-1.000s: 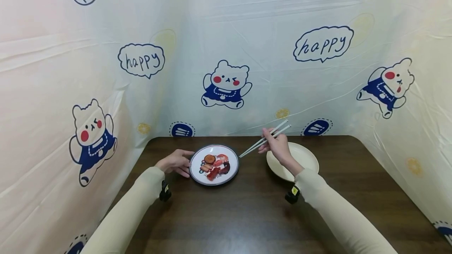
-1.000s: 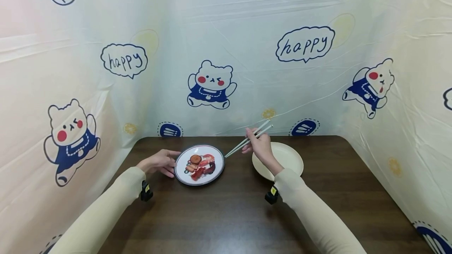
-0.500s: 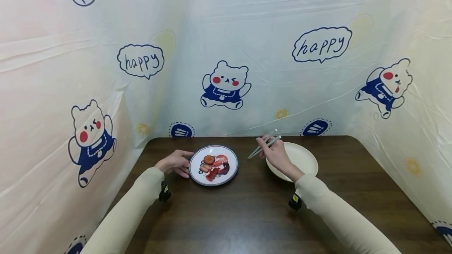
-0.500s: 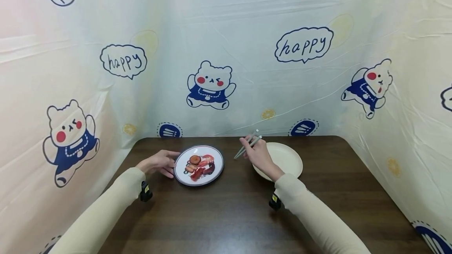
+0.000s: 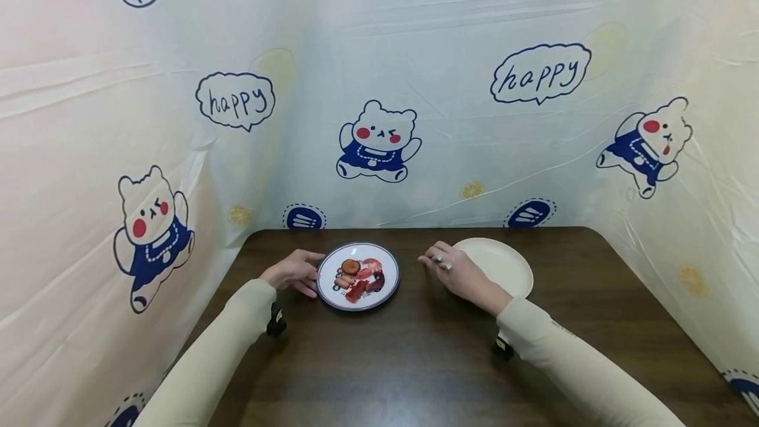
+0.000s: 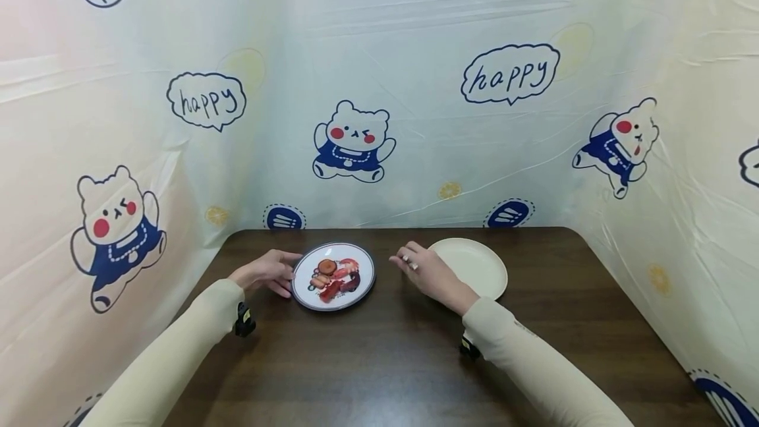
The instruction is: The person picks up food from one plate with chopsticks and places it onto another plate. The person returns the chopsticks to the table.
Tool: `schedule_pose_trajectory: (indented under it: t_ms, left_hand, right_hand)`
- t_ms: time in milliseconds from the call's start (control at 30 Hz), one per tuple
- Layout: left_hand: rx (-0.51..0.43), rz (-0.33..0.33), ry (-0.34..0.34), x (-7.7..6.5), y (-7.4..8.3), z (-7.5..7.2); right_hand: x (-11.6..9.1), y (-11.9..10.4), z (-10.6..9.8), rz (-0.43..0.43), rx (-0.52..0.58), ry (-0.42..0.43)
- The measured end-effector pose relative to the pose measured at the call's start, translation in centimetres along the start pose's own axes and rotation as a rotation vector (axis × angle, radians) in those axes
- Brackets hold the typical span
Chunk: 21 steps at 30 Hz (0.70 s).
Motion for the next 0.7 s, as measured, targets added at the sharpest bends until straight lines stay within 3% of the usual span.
schedule_pose_trajectory:
  t_ms: [267,500,700]
  left_hand:
    - [-0.001,0.005,-0.004,-0.2,-0.1,0.1]
    - [-0.003,-0.004,-0.004,-0.3,-0.1,0.1]
    - [-0.011,-0.002,-0.013,-0.1,0.0,0.0]
  right_hand:
    - [-1.4,-1.1,1.0,-0.156,-0.119,-0.248]
    - [-2.2,-2.0,2.1,-0.321,-0.245,-0.25]
    - [-2.7,-2.8,2.6,-0.308,-0.276,-0.359]
Point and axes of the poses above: each hand's wrist, its own x-axis towards the middle knuckle, its own z-axis out of the palm, y = z × x, the point moved 3 cm from there along x, towards the middle knuckle, and after that the axes turned 3 degrees about y, right-handed, at the moved point
